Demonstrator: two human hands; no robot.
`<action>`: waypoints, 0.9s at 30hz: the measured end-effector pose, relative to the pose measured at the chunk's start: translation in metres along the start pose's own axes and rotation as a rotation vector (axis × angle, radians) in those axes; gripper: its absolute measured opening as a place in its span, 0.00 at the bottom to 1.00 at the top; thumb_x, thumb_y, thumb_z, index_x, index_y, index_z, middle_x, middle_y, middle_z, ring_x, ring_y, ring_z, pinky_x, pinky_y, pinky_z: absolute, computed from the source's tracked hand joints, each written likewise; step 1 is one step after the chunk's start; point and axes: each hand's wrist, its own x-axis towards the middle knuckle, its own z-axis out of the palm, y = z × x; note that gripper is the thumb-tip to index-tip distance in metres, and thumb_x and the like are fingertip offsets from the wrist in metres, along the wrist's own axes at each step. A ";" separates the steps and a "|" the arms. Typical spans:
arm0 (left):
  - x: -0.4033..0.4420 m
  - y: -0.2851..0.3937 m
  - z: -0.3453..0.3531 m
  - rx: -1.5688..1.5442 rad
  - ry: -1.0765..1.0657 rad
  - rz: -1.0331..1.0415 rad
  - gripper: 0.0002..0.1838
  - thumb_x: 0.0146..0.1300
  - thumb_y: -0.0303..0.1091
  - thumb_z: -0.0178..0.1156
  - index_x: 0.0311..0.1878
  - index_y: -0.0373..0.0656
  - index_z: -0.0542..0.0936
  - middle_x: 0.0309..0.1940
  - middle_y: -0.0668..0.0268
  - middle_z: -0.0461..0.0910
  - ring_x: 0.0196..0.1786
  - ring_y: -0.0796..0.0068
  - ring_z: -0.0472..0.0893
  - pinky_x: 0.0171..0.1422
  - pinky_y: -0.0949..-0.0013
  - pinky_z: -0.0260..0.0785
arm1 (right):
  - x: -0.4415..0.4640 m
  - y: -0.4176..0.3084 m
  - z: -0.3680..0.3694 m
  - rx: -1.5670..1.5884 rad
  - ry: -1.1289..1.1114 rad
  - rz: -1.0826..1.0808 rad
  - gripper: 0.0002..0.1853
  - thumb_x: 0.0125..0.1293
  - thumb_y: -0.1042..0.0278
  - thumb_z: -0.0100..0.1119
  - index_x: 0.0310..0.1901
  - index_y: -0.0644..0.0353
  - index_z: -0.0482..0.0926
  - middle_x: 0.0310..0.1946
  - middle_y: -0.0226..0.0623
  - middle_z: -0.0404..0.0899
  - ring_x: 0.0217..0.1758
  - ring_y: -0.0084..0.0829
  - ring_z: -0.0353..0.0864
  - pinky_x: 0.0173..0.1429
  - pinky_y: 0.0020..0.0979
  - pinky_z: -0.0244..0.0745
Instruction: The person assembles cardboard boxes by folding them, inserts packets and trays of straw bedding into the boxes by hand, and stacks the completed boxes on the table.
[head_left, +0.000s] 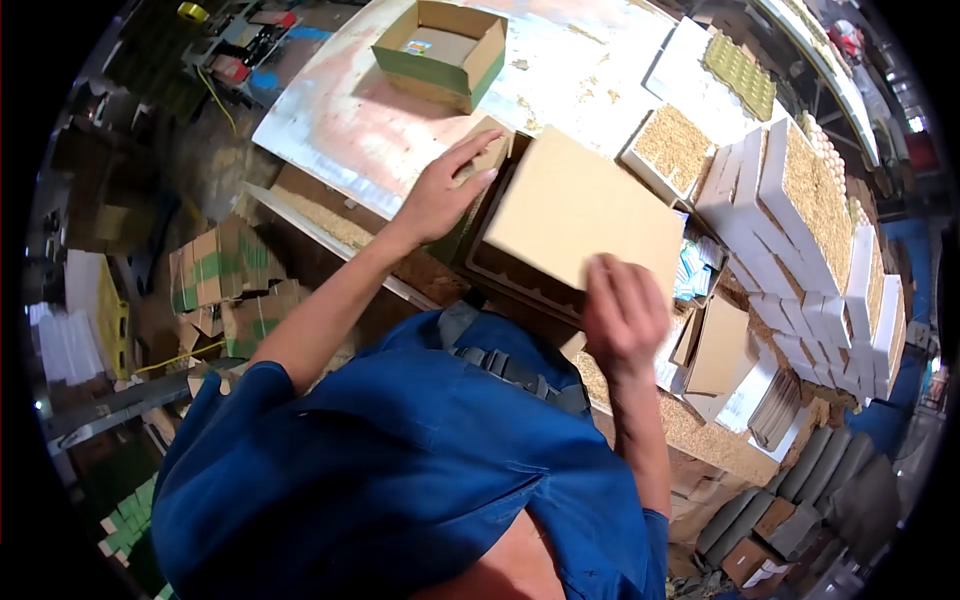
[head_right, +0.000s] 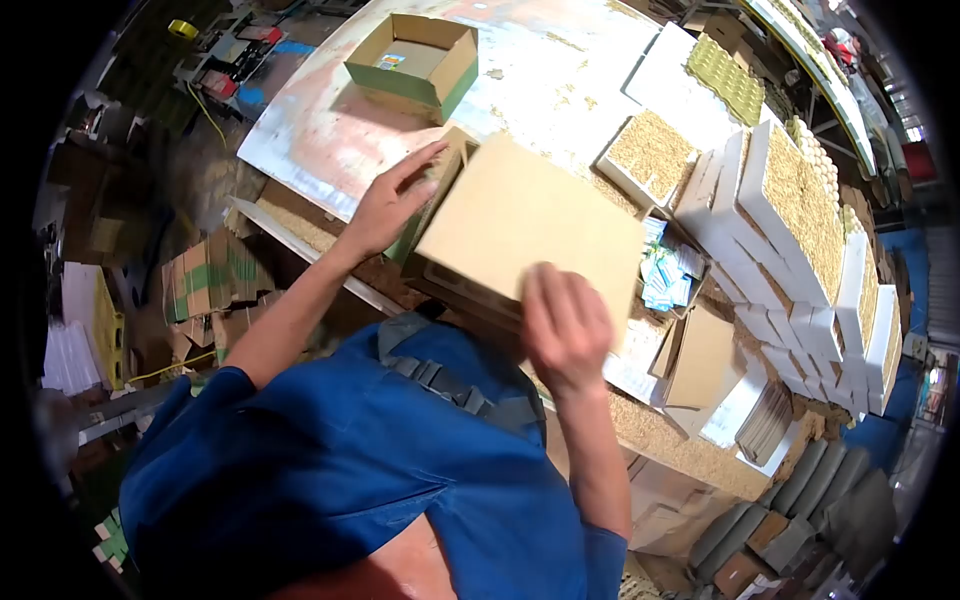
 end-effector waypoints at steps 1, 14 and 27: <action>0.000 -0.009 0.002 -0.208 -0.006 -0.088 0.28 0.70 0.30 0.52 0.72 0.40 0.64 0.69 0.59 0.68 0.69 0.71 0.67 0.74 0.68 0.57 | 0.000 -0.005 0.021 0.071 -0.086 -0.037 0.14 0.49 0.79 0.61 0.40 0.65 0.81 0.40 0.40 0.80 0.38 0.37 0.80 0.38 0.33 0.77; -0.010 -0.005 0.006 0.107 -0.075 0.048 0.33 0.62 0.29 0.58 0.72 0.53 0.65 0.72 0.53 0.62 0.73 0.54 0.63 0.75 0.60 0.58 | -0.022 -0.009 0.053 0.596 -0.797 0.606 0.11 0.52 0.84 0.57 0.37 0.65 0.84 0.37 0.47 0.83 0.39 0.45 0.83 0.47 0.36 0.77; 0.033 0.018 0.023 0.946 -0.440 0.498 0.27 0.60 0.34 0.63 0.64 0.42 0.74 0.68 0.54 0.66 0.72 0.59 0.64 0.78 0.55 0.52 | 0.017 0.035 0.051 -0.053 -0.542 0.384 0.31 0.50 0.70 0.71 0.59 0.61 0.76 0.74 0.49 0.52 0.78 0.53 0.48 0.77 0.45 0.54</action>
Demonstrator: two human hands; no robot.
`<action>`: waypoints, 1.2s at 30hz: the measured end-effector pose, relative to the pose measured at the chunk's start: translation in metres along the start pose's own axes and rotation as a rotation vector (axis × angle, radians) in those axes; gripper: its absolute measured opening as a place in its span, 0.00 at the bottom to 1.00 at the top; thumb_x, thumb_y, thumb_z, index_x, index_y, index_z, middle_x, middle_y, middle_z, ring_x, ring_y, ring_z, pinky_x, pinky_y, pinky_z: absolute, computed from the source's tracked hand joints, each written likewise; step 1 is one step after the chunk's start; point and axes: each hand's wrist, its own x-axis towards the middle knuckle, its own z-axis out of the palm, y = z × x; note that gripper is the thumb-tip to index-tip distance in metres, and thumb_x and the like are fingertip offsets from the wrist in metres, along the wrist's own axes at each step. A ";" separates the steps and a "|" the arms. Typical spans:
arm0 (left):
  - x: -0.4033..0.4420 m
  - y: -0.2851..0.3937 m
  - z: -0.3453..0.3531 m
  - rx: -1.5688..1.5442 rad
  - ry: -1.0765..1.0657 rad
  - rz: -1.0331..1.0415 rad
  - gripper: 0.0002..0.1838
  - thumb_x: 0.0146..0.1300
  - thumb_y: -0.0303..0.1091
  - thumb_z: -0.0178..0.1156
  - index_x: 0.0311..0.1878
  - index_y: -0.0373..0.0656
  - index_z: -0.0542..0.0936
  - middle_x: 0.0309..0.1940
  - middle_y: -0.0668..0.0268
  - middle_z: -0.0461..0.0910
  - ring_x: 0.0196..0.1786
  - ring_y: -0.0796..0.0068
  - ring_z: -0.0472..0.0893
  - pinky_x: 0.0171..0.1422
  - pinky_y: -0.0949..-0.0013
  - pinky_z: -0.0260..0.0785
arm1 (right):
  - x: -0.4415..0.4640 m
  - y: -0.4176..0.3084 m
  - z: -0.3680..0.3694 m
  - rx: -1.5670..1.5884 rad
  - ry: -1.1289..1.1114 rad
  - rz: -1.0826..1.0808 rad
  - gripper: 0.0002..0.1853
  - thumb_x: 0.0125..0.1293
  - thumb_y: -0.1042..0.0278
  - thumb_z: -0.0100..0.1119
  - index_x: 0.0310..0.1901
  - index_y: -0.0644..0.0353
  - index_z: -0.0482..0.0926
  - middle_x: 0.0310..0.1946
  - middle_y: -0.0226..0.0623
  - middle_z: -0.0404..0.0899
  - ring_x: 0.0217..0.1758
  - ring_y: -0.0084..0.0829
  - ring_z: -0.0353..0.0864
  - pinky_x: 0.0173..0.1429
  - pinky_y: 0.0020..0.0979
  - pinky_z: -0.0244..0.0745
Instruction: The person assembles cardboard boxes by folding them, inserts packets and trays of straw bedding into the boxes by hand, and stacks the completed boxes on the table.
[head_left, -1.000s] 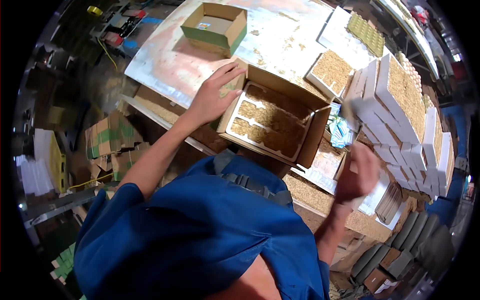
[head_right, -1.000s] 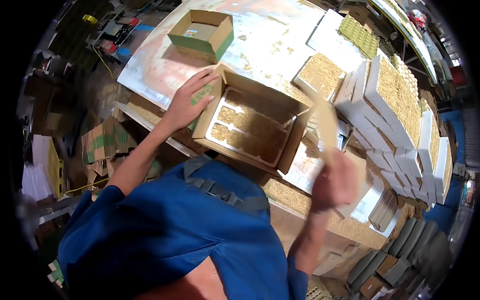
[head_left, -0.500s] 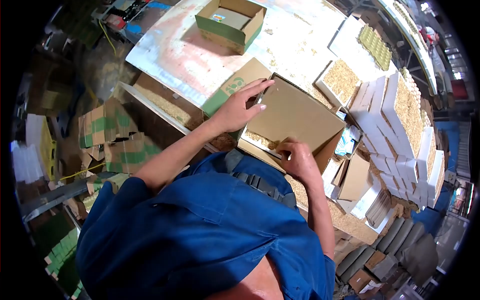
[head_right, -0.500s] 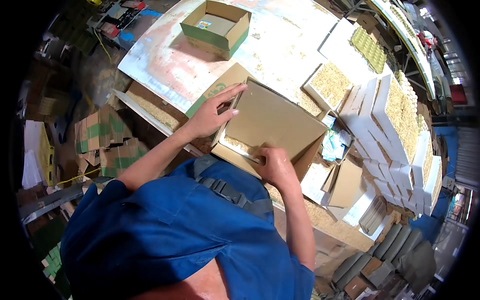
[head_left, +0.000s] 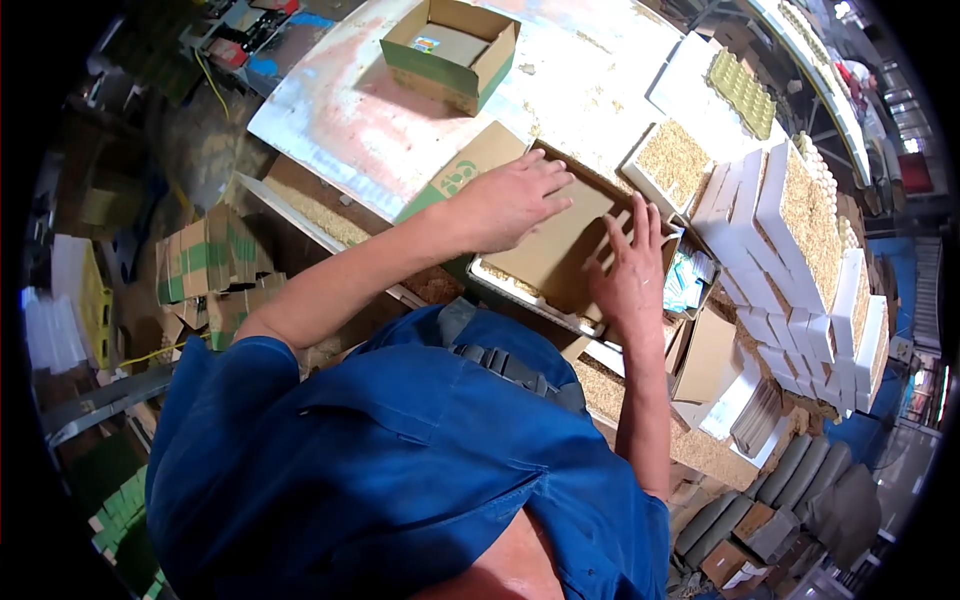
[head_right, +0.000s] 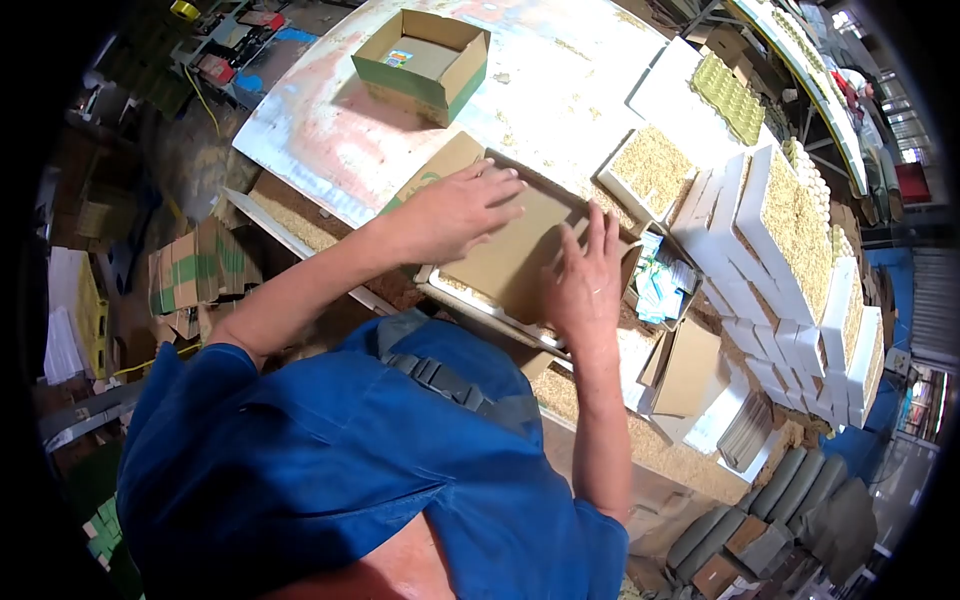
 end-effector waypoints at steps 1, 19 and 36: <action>0.002 0.002 0.003 0.041 -0.008 0.039 0.27 0.59 0.35 0.64 0.63 0.42 0.75 0.67 0.52 0.66 0.71 0.58 0.65 0.77 0.55 0.53 | -0.006 -0.007 0.001 -0.040 0.014 -0.005 0.31 0.50 0.70 0.71 0.59 0.62 0.76 0.75 0.49 0.50 0.78 0.54 0.47 0.77 0.45 0.54; 0.041 0.026 0.018 -0.122 -0.489 -0.094 0.21 0.59 0.39 0.65 0.57 0.52 0.80 0.59 0.51 0.74 0.58 0.50 0.76 0.63 0.59 0.70 | -0.052 0.021 -0.030 0.808 -0.057 0.113 0.10 0.59 0.76 0.62 0.42 0.64 0.84 0.41 0.43 0.85 0.45 0.38 0.84 0.52 0.34 0.78; 0.041 0.033 0.019 -0.114 -0.348 -0.173 0.18 0.60 0.40 0.64 0.54 0.50 0.83 0.63 0.53 0.73 0.64 0.55 0.74 0.66 0.60 0.68 | -0.062 0.257 0.118 0.180 0.192 0.808 0.28 0.48 0.64 0.76 0.53 0.57 0.82 0.54 0.46 0.78 0.58 0.46 0.76 0.62 0.42 0.71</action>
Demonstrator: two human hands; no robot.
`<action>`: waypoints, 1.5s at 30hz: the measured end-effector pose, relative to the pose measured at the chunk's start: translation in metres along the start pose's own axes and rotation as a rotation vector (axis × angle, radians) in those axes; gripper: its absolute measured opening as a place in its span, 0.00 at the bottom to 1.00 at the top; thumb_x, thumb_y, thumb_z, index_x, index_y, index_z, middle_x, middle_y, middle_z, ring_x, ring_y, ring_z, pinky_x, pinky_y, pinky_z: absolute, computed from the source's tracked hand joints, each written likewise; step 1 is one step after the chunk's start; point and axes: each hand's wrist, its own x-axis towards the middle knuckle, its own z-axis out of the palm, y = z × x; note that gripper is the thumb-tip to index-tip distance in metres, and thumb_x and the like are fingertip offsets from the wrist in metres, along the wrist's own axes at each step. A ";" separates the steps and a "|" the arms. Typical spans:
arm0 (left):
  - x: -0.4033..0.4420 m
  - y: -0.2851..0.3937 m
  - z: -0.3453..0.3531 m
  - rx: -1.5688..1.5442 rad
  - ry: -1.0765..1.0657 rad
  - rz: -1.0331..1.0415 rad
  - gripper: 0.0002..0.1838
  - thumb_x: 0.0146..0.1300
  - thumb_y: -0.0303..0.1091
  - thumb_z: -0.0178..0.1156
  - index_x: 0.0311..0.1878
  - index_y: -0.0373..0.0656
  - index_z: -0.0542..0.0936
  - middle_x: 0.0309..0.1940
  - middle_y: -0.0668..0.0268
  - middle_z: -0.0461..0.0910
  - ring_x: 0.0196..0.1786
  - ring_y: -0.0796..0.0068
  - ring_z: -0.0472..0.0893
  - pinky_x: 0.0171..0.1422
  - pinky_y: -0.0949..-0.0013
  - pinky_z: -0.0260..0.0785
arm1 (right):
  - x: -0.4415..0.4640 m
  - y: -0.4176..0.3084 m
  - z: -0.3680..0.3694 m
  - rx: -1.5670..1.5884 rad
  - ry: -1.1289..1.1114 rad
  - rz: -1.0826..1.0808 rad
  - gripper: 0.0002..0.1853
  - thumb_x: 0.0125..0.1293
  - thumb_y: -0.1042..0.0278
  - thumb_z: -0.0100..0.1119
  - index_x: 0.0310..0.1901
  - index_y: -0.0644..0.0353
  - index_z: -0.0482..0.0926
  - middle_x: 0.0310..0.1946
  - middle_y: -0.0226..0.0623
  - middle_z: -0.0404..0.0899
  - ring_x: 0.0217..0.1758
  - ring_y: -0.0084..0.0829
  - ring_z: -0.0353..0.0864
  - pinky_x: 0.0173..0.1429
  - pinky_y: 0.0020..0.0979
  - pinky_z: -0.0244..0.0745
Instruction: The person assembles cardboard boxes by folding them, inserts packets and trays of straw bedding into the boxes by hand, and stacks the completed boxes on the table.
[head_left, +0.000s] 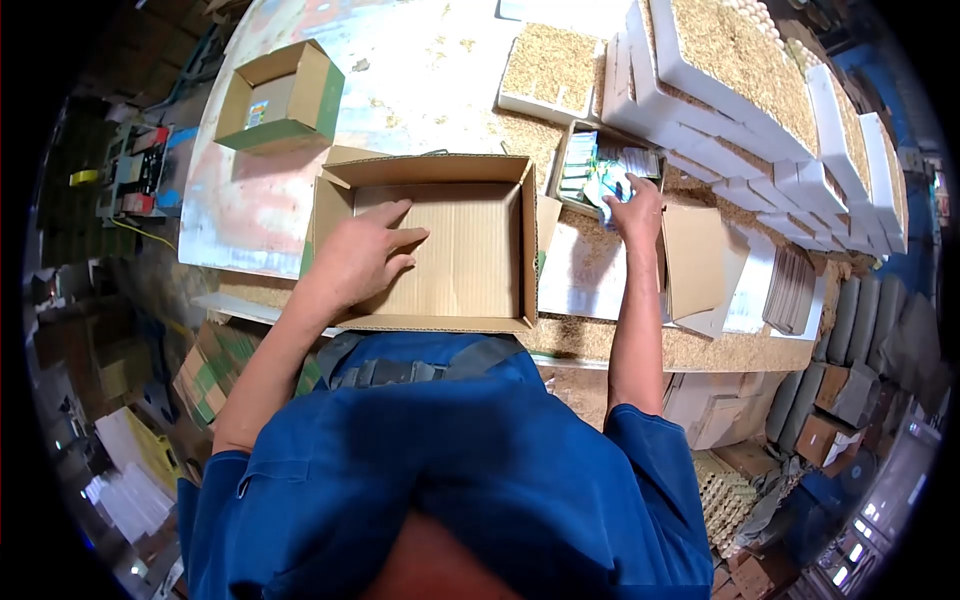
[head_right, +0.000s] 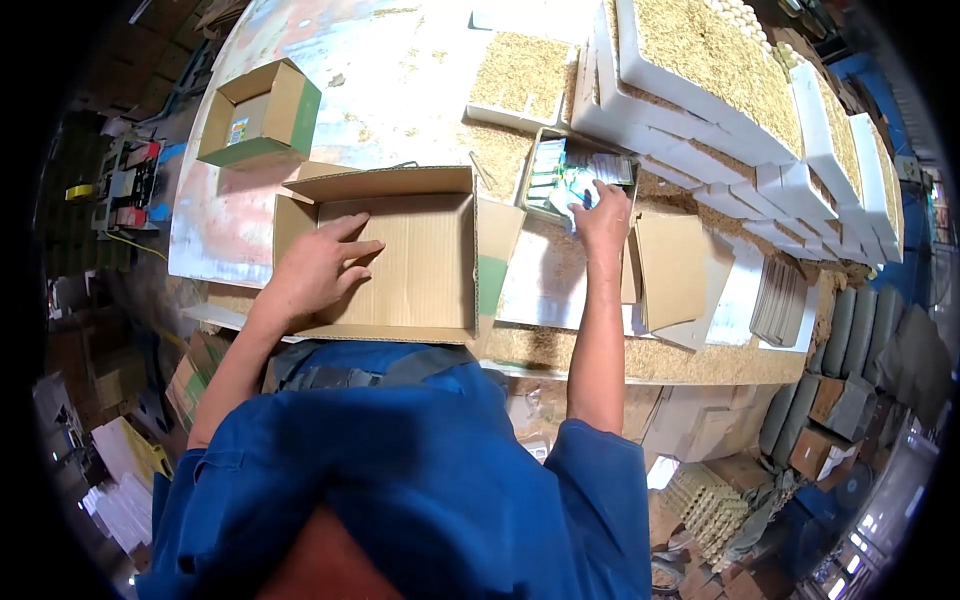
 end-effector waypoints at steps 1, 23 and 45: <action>0.001 0.001 -0.001 -0.002 -0.002 0.000 0.18 0.60 0.40 0.64 0.54 0.50 0.83 0.63 0.53 0.73 0.64 0.55 0.74 0.66 0.60 0.68 | 0.004 0.006 0.012 -0.004 0.009 0.015 0.28 0.48 0.64 0.75 0.54 0.57 0.81 0.54 0.47 0.77 0.58 0.46 0.75 0.62 0.42 0.71; 0.002 -0.002 0.000 -0.002 -0.009 -0.032 0.19 0.60 0.42 0.64 0.55 0.52 0.83 0.65 0.55 0.72 0.65 0.56 0.73 0.67 0.61 0.68 | 0.069 0.040 0.036 -0.117 0.307 0.132 0.16 0.59 0.54 0.64 0.43 0.54 0.87 0.38 0.49 0.84 0.48 0.51 0.79 0.53 0.46 0.74; -0.054 -0.005 -0.012 -0.186 0.380 0.050 0.16 0.59 0.30 0.65 0.52 0.46 0.83 0.61 0.60 0.75 0.68 0.58 0.70 0.72 0.59 0.64 | 0.004 0.020 0.036 0.201 0.127 0.021 0.07 0.55 0.69 0.70 0.34 0.61 0.87 0.28 0.43 0.86 0.32 0.35 0.84 0.42 0.32 0.77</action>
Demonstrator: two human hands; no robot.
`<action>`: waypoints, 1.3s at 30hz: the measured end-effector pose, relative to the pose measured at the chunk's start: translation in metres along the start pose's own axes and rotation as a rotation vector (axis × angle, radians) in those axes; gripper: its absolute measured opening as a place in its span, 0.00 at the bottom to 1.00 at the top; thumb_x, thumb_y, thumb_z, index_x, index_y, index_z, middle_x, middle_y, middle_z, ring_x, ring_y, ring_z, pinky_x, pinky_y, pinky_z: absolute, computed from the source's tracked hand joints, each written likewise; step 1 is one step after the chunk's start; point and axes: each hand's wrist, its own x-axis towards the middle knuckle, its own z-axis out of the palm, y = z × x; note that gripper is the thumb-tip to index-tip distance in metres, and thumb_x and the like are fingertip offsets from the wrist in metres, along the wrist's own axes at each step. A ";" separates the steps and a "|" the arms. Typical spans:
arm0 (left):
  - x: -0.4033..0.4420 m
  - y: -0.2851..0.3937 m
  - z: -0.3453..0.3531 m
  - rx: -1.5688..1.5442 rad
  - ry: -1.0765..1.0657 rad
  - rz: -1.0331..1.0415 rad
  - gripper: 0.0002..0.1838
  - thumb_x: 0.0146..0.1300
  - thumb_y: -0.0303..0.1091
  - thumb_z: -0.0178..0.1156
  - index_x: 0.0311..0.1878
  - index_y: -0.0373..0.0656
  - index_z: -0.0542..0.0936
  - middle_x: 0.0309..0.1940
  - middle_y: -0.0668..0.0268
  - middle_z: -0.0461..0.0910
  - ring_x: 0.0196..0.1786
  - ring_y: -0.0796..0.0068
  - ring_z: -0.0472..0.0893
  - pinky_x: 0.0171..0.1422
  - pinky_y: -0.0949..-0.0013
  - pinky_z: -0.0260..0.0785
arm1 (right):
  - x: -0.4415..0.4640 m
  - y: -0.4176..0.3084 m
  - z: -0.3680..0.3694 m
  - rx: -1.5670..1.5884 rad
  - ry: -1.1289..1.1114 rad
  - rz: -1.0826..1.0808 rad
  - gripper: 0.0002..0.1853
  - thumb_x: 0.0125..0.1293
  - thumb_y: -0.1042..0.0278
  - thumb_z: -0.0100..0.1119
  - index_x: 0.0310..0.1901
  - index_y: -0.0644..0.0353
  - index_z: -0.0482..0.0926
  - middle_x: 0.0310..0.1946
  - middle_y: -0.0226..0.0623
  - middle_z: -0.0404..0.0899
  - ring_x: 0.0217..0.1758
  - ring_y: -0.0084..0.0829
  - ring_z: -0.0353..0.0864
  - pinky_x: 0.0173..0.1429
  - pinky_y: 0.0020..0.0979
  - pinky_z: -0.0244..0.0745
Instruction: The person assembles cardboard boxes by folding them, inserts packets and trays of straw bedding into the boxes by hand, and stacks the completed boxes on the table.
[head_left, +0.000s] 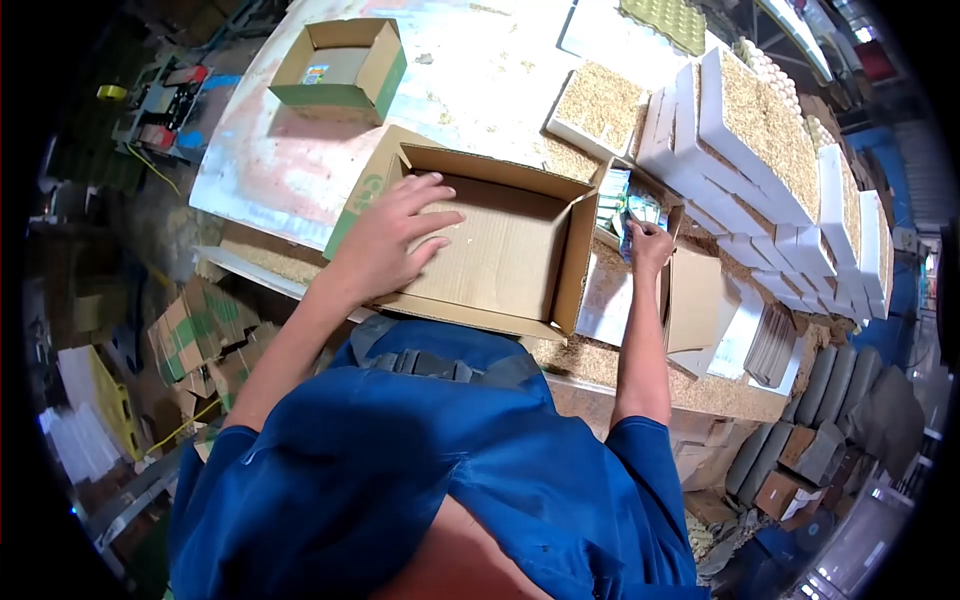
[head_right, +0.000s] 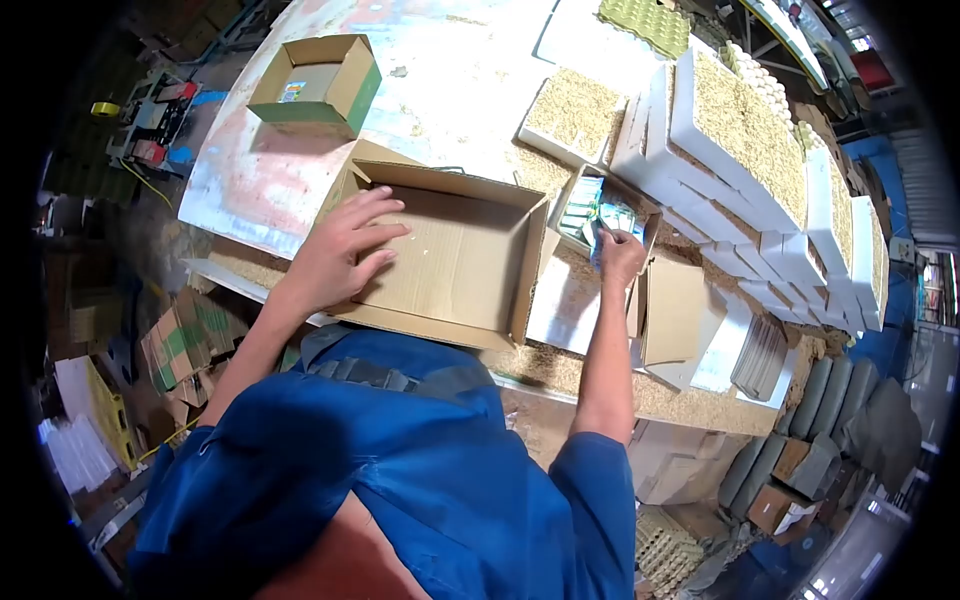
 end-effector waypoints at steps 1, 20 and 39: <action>-0.005 0.000 -0.002 0.026 0.058 0.002 0.17 0.58 0.28 0.65 0.52 0.46 0.83 0.63 0.60 0.73 0.69 0.57 0.69 0.73 0.58 0.62 | -0.009 -0.009 -0.001 0.078 -0.031 0.038 0.08 0.56 0.69 0.69 0.38 0.61 0.88 0.30 0.44 0.86 0.32 0.34 0.85 0.43 0.32 0.77; -0.021 -0.046 0.037 -0.836 0.261 -0.429 0.33 0.70 0.34 0.51 0.75 0.38 0.55 0.74 0.50 0.58 0.75 0.61 0.60 0.78 0.64 0.52 | -0.074 -0.199 -0.132 0.863 0.029 0.070 0.08 0.61 0.72 0.70 0.37 0.69 0.84 0.25 0.33 0.83 0.24 0.19 0.78 0.31 0.22 0.73; -0.045 -0.053 0.065 -0.961 0.219 -0.310 0.27 0.79 0.47 0.38 0.78 0.55 0.54 0.78 0.60 0.50 0.79 0.65 0.49 0.79 0.65 0.43 | -0.132 -0.152 -0.077 0.945 -0.525 0.431 0.27 0.77 0.53 0.45 0.67 0.65 0.67 0.60 0.42 0.74 0.61 0.32 0.75 0.61 0.31 0.73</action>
